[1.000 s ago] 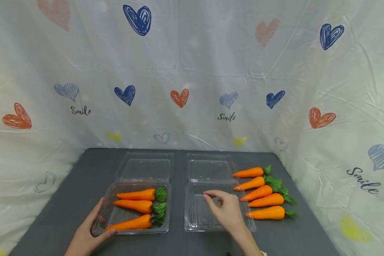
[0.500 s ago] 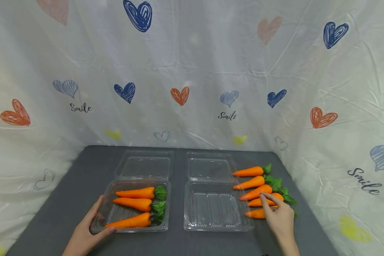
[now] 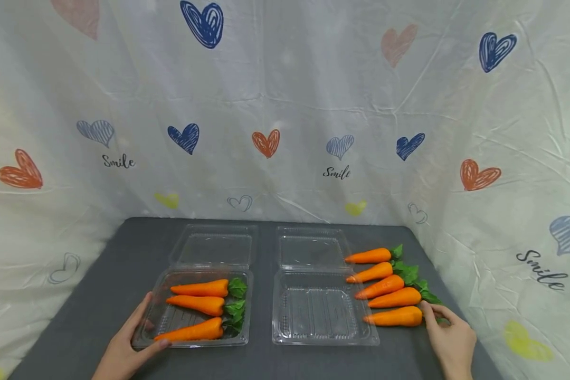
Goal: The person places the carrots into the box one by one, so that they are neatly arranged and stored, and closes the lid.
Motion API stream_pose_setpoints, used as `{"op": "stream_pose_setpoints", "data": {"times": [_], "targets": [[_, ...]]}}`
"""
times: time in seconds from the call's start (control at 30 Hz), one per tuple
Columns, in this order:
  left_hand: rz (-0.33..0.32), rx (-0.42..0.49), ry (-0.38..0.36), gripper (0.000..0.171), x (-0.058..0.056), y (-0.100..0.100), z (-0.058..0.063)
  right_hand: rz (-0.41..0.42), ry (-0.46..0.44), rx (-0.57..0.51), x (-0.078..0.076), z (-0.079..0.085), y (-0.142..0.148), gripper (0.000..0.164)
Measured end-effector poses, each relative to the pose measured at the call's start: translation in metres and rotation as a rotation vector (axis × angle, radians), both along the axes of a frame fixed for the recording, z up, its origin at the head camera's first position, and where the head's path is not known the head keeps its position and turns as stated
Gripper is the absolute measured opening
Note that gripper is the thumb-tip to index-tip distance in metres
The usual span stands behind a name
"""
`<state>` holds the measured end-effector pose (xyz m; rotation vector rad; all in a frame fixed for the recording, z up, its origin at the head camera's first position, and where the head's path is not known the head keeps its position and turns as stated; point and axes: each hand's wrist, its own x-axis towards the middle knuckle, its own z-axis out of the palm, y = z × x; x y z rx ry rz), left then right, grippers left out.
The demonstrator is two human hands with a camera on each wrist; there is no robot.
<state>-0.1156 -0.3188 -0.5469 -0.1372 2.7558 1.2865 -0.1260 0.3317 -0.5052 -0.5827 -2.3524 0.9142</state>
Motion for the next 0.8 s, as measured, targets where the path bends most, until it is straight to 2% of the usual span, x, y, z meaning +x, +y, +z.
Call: {"op": "stream_pose_setpoints", "data": {"times": [0.2, 0.3, 0.53, 0.8], "targets": [[0.009, -0.009, -0.01, 0.109, -0.001, 0.0, 0.001, 0.006, 0.001, -0.087, 0.001, -0.012, 0.012, 0.038], [0.011, -0.015, -0.019, 0.11, -0.002, 0.001, 0.001, 0.038, -0.056, -0.121, 0.003, -0.021, 0.02, 0.039], [0.009, -0.017, -0.014, 0.11, -0.002, 0.001, 0.001, 0.156, -0.208, -0.242, 0.008, -0.037, 0.035, 0.059], [0.012, -0.015, -0.005, 0.108, 0.001, 0.001, 0.001, 0.242, -0.36, -0.263, 0.005, -0.04, 0.039, 0.079]]}}
